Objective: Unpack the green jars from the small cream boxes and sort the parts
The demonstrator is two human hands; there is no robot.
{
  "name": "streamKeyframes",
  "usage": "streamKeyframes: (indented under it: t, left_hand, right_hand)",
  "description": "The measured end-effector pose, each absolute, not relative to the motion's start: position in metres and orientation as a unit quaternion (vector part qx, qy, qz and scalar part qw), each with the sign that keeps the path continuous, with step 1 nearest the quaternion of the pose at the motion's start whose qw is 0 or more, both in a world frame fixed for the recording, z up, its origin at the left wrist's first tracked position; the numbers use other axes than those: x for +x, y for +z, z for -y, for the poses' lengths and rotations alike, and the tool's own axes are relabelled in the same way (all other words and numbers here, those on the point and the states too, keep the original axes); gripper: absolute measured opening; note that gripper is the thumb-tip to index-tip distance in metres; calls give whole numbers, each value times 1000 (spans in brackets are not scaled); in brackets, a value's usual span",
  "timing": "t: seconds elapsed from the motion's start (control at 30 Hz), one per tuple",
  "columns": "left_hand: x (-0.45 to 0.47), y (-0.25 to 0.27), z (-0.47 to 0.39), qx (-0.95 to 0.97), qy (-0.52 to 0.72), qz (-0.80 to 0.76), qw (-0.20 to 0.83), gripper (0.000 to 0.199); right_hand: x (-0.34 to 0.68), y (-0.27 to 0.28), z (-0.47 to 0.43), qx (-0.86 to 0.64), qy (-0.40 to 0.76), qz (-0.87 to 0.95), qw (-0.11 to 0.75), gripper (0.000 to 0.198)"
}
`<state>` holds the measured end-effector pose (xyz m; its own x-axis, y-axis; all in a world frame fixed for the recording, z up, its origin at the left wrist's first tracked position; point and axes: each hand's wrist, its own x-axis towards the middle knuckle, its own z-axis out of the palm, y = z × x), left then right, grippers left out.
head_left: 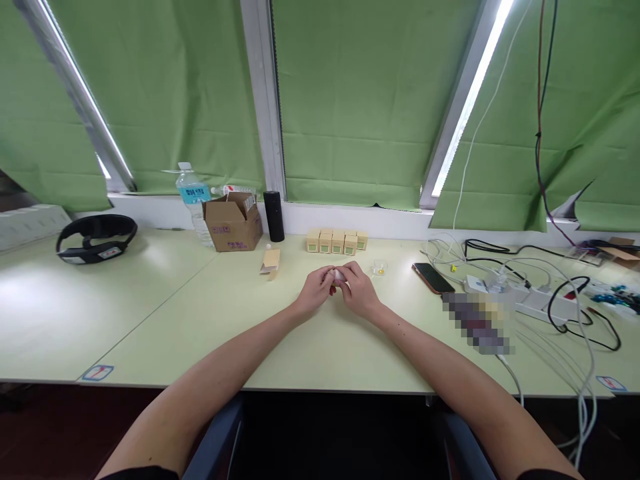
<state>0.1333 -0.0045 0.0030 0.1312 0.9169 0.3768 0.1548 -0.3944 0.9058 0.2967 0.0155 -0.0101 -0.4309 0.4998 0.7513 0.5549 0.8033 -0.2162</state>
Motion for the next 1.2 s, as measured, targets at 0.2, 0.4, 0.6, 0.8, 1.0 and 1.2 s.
streamKeyframes:
  t: [0.2,0.4,0.6,0.8,1.0,1.2]
  left_hand:
    - [136,2,4,643,525,-411,376,42]
    - [139,-2,5,639,534,-423,357,43]
    - [132,-4,-1,644,545,-381,379,46]
    - [124,-2,-3,654,528,-320,436,58]
    - [125,-4,-6,659,545,-314,413,55]
    - [123,-4,-3,652,541,-303,436,54]
  right_hand:
    - [293,-13,-15,-326,-58,839,431,32]
    - [290,-12,-13,-339,-72,836,425,28]
    - [293,-12,-14,-328,-55,832,445,30]
    - [302,-11,-15,-287,-55,826,481,34]
    - [301,-8,-12,-274,-43,825,492,37]
    - [302,-6,-11,-271,-23,822,499,36]
